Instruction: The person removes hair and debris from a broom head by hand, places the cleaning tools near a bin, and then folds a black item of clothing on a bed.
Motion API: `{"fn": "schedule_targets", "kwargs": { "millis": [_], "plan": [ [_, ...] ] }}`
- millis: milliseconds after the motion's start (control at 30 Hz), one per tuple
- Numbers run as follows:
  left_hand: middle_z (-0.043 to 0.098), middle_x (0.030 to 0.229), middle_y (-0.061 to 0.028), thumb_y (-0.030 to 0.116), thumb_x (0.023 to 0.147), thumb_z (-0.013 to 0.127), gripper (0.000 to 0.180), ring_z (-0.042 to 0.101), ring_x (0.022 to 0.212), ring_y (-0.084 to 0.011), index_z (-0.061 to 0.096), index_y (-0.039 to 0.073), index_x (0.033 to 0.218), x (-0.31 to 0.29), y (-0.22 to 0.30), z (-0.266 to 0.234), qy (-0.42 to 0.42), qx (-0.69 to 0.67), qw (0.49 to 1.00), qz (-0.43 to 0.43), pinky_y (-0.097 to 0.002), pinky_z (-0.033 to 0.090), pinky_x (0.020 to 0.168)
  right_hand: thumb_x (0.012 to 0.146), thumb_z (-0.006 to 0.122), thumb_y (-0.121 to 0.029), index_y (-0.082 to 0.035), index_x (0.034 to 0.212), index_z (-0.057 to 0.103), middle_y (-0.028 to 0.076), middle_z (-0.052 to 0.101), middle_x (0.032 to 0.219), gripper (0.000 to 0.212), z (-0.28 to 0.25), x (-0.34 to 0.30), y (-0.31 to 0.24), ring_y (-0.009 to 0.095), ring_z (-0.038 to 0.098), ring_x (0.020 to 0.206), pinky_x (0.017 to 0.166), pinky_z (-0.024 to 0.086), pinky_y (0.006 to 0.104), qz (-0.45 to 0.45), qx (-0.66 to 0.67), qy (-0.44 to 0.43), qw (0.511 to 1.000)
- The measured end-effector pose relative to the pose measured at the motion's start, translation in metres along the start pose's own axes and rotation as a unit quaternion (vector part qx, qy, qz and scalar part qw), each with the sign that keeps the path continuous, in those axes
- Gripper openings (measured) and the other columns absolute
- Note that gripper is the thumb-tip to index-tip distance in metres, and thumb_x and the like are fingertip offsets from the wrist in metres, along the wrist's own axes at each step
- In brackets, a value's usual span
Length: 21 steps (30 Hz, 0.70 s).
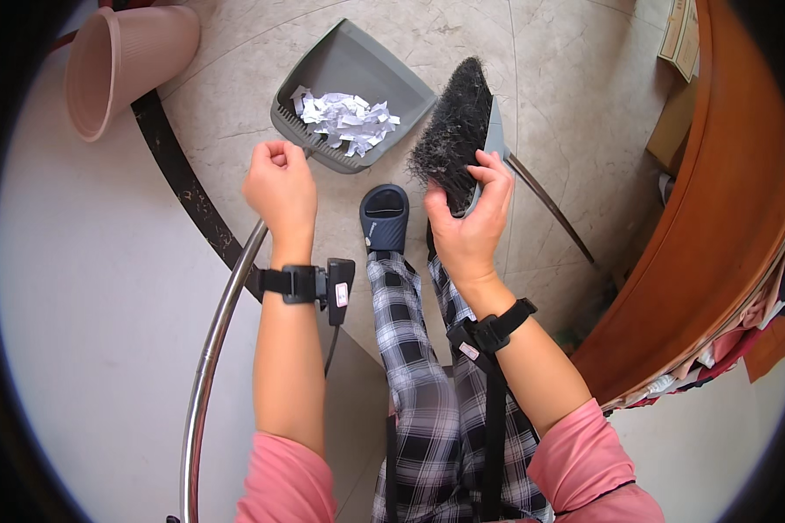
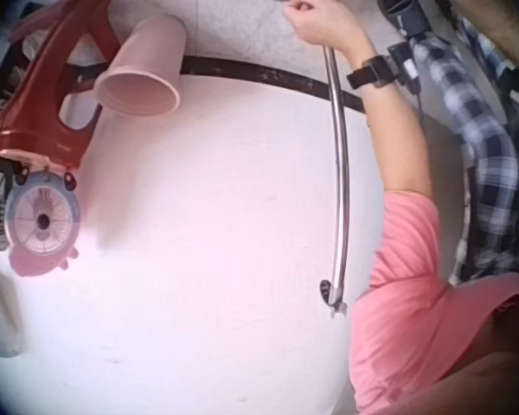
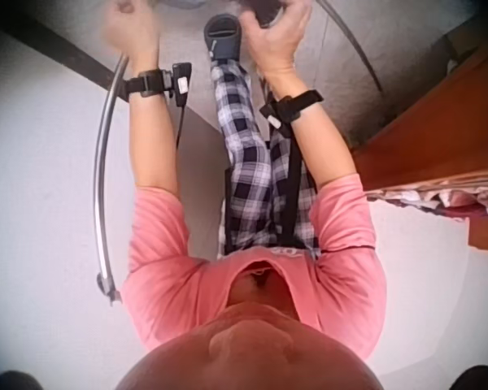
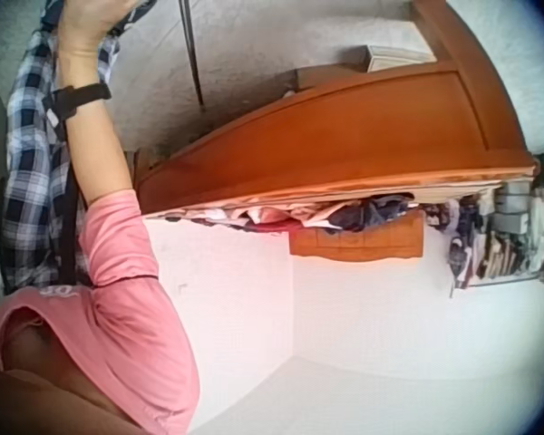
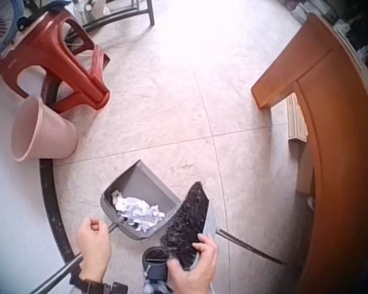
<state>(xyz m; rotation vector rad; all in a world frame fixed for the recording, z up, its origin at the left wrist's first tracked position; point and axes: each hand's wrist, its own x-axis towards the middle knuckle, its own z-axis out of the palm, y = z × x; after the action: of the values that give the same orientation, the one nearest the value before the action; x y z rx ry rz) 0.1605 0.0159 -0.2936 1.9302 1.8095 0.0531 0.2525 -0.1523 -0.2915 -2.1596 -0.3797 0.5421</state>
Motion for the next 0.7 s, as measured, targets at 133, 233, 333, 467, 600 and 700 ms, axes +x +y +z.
{"fn": "schedule_targets", "kwargs": {
  "millis": [133,233,333,467,600,700],
  "plan": [
    [0.061,0.068,-0.0151,0.010,0.078,0.055,0.013,0.060,0.065,-0.0330,0.056,0.001,0.087,0.010,-0.038,0.019,-0.081,0.073,0.994,0.012,-0.0400,0.047,0.064,0.065,0.070,-0.010,0.000,0.099,0.042,0.021,0.044,0.116,0.045,-0.001,-0.001,0.002,0.043,0.037,0.118,0.097,0.032,0.0477,-0.007,0.002,-0.006,1.000],
    [0.061,0.077,-0.0186,0.006,0.077,0.051,0.020,0.059,0.073,-0.0378,0.053,0.001,0.096,0.006,-0.046,0.027,-0.058,0.118,0.987,0.090,-0.0427,0.047,0.069,0.064,0.070,-0.009,0.000,0.098,0.042,0.020,0.044,0.116,0.045,-0.003,-0.003,0.004,0.043,0.037,0.118,0.097,0.033,0.0475,-0.018,0.007,-0.015,1.000],
    [0.059,0.088,-0.0205,0.003,0.076,0.049,0.025,0.058,0.082,-0.0391,0.052,0.000,0.100,0.003,-0.019,0.021,-0.131,0.214,0.967,0.037,-0.0423,0.047,0.074,0.063,0.069,-0.008,-0.001,0.098,0.041,0.019,0.043,0.116,0.045,-0.006,-0.005,0.006,0.043,0.036,0.119,0.097,0.033,0.0478,-0.024,0.004,-0.018,1.000],
    [0.058,0.097,-0.0178,0.009,0.080,0.050,0.028,0.058,0.090,-0.0331,0.051,-0.002,0.106,-0.005,-0.025,0.020,-0.059,0.147,0.963,0.218,-0.0386,0.047,0.078,0.062,0.070,-0.008,-0.001,0.099,0.041,0.019,0.044,0.116,0.047,-0.005,-0.007,0.002,0.043,0.036,0.119,0.098,0.033,0.0483,-0.031,0.008,-0.033,0.999],
    [0.058,0.105,-0.0099,0.017,0.085,0.056,0.038,0.056,0.094,-0.0181,0.047,-0.002,0.117,-0.008,0.025,0.004,-0.320,-0.232,0.909,-0.130,-0.0298,0.045,0.082,0.060,0.071,-0.008,-0.001,0.100,0.040,0.019,0.043,0.117,0.050,-0.013,-0.016,0.001,0.043,0.036,0.120,0.098,0.032,0.0484,-0.038,0.008,-0.060,0.997],
    [0.058,0.104,-0.0082,0.022,0.085,0.059,0.041,0.055,0.091,-0.0111,0.048,-0.001,0.117,-0.019,0.059,-0.008,-0.408,-0.289,0.846,-0.184,-0.0247,0.046,0.079,0.058,0.072,-0.008,-0.002,0.100,0.040,0.020,0.043,0.119,0.053,-0.024,-0.025,-0.002,0.044,0.035,0.120,0.099,0.032,0.0489,-0.036,0.007,-0.091,0.995]
  ]
}}
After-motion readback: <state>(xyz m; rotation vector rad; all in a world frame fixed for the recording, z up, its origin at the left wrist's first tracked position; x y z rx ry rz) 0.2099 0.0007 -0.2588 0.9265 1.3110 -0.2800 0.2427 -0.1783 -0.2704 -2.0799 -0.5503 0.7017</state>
